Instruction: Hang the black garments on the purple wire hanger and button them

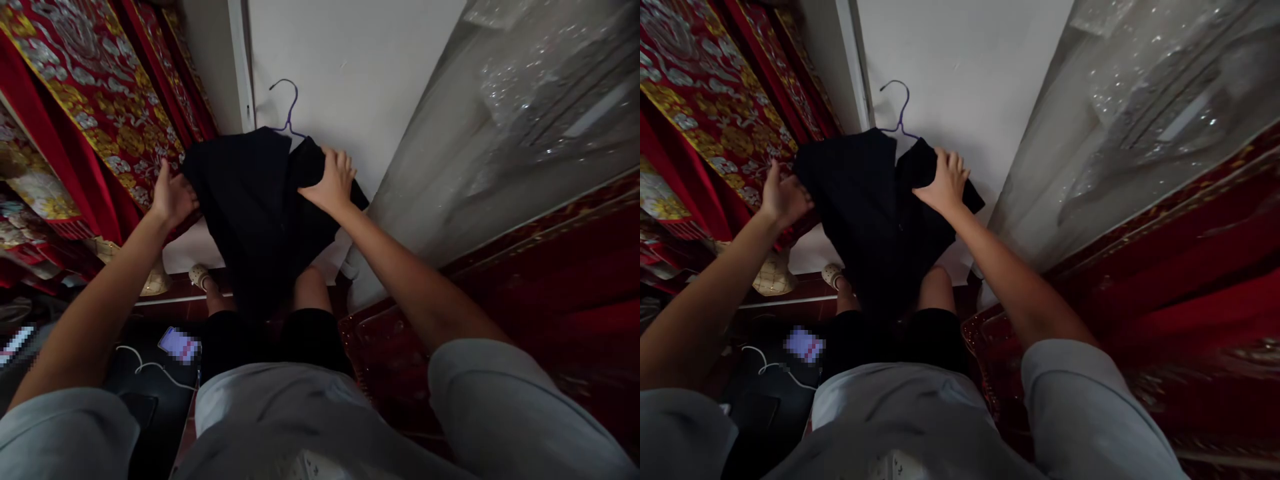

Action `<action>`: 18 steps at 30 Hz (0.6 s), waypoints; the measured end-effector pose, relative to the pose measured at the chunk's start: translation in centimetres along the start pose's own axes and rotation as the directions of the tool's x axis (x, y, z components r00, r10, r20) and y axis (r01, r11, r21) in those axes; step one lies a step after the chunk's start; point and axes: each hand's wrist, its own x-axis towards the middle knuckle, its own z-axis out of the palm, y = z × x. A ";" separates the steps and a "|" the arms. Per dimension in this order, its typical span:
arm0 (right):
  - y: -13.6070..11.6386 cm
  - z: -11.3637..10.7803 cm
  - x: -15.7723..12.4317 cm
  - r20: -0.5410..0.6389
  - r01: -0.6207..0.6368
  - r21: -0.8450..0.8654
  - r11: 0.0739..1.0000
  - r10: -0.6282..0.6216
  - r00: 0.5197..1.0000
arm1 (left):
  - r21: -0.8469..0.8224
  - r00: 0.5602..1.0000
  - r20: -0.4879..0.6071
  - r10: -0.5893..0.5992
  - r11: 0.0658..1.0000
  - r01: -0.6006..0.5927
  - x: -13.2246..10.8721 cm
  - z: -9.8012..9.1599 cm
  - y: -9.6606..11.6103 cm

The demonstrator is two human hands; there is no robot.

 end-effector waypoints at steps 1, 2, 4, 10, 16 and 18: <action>-0.2 -0.1 0.7 0.016 -0.014 -0.012 1.000 0.014 1.000 | -0.053 0.997 0.042 -0.070 0.996 0.072 -0.3 -0.1 -1.2; -0.5 -0.1 1.4 0.036 -0.005 -0.009 1.000 0.005 0.999 | -0.099 0.992 0.056 -0.112 0.988 0.117 -0.6 0.0 -2.6; -1.4 -0.4 2.7 0.074 0.069 0.029 0.997 -0.071 0.995 | -0.134 0.992 0.056 -0.117 0.983 0.123 -1.4 0.7 -5.3; -1.0 -1.6 2.7 0.172 0.260 0.224 0.939 -0.300 0.938 | -0.183 0.978 -0.161 -0.133 0.978 0.102 -6.3 1.7 -11.6; -1.5 6.5 -6.1 -0.016 -0.129 0.451 0.883 0.153 0.988 | -0.448 0.904 -0.240 -0.354 0.866 0.220 -10.3 7.0 -12.7; -2.8 9.8 -10.5 0.159 -0.420 0.502 0.756 0.397 0.904 | -0.474 0.896 -0.250 -0.367 0.853 0.217 -10.8 9.0 -12.5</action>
